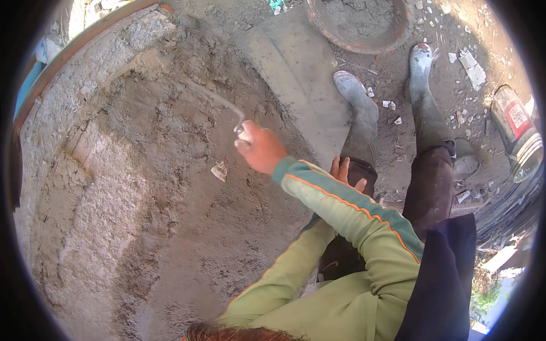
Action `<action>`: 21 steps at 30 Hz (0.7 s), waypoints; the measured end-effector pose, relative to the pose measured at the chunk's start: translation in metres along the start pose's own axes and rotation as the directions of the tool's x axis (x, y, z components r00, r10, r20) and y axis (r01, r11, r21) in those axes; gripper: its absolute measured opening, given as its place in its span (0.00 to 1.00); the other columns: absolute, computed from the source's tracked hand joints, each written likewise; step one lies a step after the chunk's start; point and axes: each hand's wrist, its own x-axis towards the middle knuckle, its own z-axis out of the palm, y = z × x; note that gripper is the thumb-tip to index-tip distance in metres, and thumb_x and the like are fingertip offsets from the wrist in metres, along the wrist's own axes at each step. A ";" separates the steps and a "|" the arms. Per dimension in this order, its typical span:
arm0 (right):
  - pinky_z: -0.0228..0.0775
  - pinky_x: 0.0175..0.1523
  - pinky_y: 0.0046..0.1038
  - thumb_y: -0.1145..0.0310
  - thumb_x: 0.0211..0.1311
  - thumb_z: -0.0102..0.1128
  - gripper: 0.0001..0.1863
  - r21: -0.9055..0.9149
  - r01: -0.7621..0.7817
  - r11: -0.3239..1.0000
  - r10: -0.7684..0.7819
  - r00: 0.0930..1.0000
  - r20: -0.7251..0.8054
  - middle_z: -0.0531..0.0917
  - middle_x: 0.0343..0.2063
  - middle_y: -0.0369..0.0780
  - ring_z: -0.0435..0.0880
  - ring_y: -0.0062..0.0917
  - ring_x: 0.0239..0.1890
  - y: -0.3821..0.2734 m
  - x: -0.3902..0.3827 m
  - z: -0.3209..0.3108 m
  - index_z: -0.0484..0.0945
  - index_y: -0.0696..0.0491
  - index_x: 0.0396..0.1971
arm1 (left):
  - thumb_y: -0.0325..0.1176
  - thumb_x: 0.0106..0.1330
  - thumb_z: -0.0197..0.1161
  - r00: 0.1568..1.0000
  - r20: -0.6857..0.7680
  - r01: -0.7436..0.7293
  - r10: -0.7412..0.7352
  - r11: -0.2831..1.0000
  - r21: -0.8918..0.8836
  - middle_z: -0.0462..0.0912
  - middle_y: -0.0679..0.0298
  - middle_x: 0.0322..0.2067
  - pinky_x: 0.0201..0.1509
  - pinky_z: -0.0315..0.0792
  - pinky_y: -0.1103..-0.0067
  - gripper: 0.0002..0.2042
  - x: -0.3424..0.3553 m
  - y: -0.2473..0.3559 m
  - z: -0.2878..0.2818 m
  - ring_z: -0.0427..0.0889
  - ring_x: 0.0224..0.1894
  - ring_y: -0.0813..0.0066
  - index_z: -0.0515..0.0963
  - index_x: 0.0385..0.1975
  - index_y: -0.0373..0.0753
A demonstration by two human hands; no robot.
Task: The person scoops wet cement from a metal basin using a trowel and applies it to a vertical wall surface. They repeatedly smooth and spread the cement to create an even layer, occasionally returning to the basin to gather more material.
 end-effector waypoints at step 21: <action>0.76 0.53 0.50 0.60 0.65 0.58 0.19 -0.321 -0.353 0.879 0.050 0.737 -0.674 0.84 0.42 0.59 0.84 0.54 0.49 0.158 0.030 -0.352 0.78 0.62 0.43 | 0.51 0.59 0.69 0.950 0.183 0.226 -0.253 0.962 0.155 0.53 0.55 0.76 0.66 0.66 0.53 0.40 0.017 0.053 -0.012 0.72 0.66 0.49 0.63 0.72 0.45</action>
